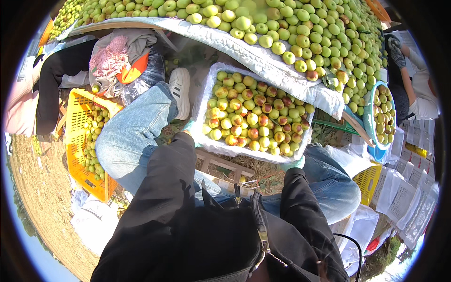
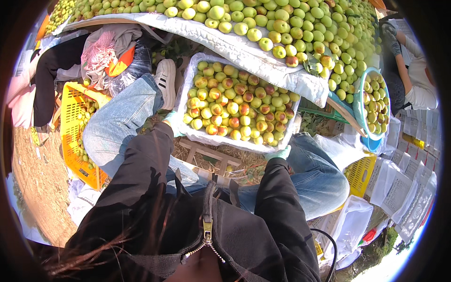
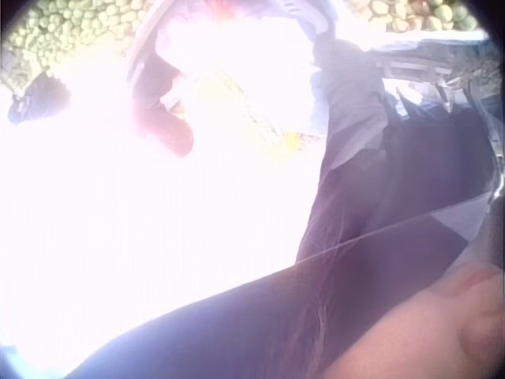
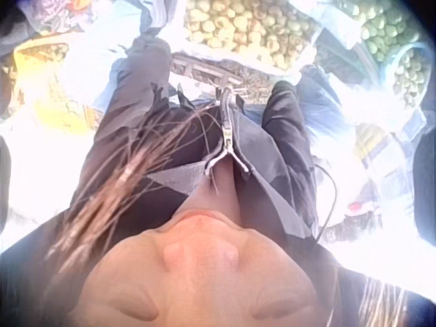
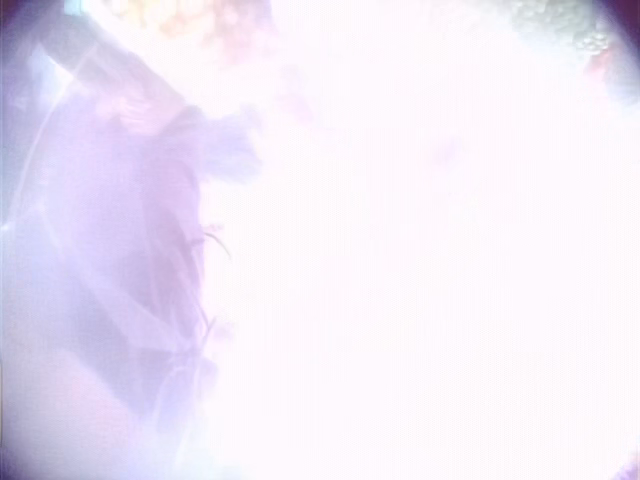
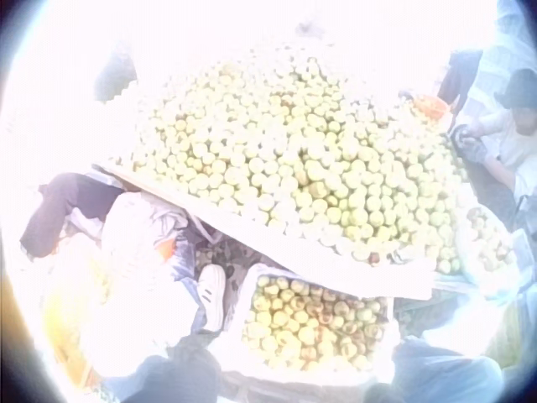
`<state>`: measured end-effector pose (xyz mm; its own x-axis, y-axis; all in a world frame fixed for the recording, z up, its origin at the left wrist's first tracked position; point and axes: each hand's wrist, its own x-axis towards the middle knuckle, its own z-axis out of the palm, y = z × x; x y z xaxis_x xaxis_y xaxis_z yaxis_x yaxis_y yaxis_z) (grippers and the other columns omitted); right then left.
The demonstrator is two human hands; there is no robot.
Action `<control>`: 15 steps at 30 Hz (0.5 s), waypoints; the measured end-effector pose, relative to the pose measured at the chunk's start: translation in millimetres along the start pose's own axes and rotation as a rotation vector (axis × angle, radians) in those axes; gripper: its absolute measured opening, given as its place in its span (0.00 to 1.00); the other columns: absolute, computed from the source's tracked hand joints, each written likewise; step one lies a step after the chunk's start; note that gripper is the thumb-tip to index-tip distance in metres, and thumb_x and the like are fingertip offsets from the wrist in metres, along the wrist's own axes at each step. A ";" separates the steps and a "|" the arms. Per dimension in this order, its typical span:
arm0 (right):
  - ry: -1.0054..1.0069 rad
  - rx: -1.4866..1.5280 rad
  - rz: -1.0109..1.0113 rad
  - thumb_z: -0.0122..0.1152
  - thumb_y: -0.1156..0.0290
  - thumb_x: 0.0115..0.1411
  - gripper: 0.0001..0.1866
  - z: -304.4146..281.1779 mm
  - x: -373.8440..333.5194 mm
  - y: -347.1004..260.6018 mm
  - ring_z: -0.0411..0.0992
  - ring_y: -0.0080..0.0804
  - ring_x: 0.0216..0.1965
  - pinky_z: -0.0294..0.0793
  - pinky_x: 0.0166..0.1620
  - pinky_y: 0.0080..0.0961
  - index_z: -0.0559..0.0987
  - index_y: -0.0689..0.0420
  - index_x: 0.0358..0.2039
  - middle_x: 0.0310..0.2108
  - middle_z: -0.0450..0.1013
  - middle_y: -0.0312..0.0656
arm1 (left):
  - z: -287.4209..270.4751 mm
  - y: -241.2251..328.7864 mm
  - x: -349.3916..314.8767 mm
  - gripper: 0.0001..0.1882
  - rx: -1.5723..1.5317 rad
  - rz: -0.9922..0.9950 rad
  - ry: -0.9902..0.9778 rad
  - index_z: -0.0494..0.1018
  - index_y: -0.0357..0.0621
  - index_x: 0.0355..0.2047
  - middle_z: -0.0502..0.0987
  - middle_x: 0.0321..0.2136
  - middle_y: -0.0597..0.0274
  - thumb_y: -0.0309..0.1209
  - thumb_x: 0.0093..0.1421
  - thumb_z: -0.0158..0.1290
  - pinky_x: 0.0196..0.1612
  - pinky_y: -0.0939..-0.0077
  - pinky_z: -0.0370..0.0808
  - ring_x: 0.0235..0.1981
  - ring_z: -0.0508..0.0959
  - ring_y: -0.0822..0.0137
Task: The person sits on the ground and sorts green plums by hand from a large pile into a white tray. They repeatedly pick plums, inspect them, and place them into the tray, occasionally adjusting the pile.
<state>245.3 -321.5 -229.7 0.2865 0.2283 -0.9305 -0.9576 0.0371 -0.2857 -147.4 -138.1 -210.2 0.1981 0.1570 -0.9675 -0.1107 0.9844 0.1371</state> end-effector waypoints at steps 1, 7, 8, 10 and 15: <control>-0.035 -0.074 -0.015 0.30 0.35 0.58 0.41 -10.2 -0.4 1.8 0.50 0.53 0.65 0.48 0.64 0.58 0.59 0.48 0.65 0.66 0.52 0.46 | 4.9 -7.1 3.7 0.34 -0.064 0.021 -0.036 0.58 0.46 0.63 0.62 0.61 0.56 0.55 0.66 0.26 0.58 0.55 0.66 0.58 0.66 0.53; -0.272 -0.016 -0.135 0.43 0.50 0.57 0.31 -5.7 -5.0 12.6 0.62 0.50 0.59 0.58 0.62 0.51 0.67 0.54 0.58 0.59 0.64 0.46 | 5.0 -20.6 36.4 0.34 -0.346 0.208 -0.163 0.61 0.46 0.61 0.65 0.59 0.56 0.56 0.66 0.28 0.58 0.55 0.66 0.58 0.67 0.53; -0.307 -0.023 -0.148 0.44 0.52 0.58 0.30 -2.2 -9.0 15.0 0.62 0.50 0.58 0.58 0.62 0.50 0.67 0.55 0.58 0.58 0.64 0.46 | -0.9 -20.4 44.5 0.34 -0.358 0.186 -0.104 0.61 0.46 0.61 0.65 0.59 0.56 0.56 0.66 0.28 0.59 0.55 0.66 0.58 0.67 0.53; -0.354 0.016 -0.117 0.44 0.53 0.59 0.29 6.7 -16.6 16.4 0.63 0.50 0.58 0.59 0.62 0.49 0.67 0.55 0.58 0.58 0.65 0.45 | -11.1 -12.8 66.6 0.35 -0.258 0.255 -0.092 0.56 0.53 0.64 0.60 0.62 0.54 0.57 0.65 0.23 0.61 0.44 0.60 0.61 0.62 0.48; -0.380 0.070 -0.089 0.43 0.50 0.60 0.31 27.8 -22.5 14.5 0.60 0.49 0.60 0.58 0.62 0.48 0.65 0.54 0.59 0.60 0.62 0.45 | -25.0 6.1 109.7 0.37 -0.373 0.214 -0.127 0.56 0.53 0.64 0.59 0.63 0.54 0.62 0.62 0.32 0.58 0.34 0.57 0.61 0.60 0.43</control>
<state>224.1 -299.1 -206.6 0.3497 0.5644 -0.7478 -0.9329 0.1368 -0.3330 -150.7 -116.9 -320.8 0.2483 0.3858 -0.8885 -0.5011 0.8362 0.2231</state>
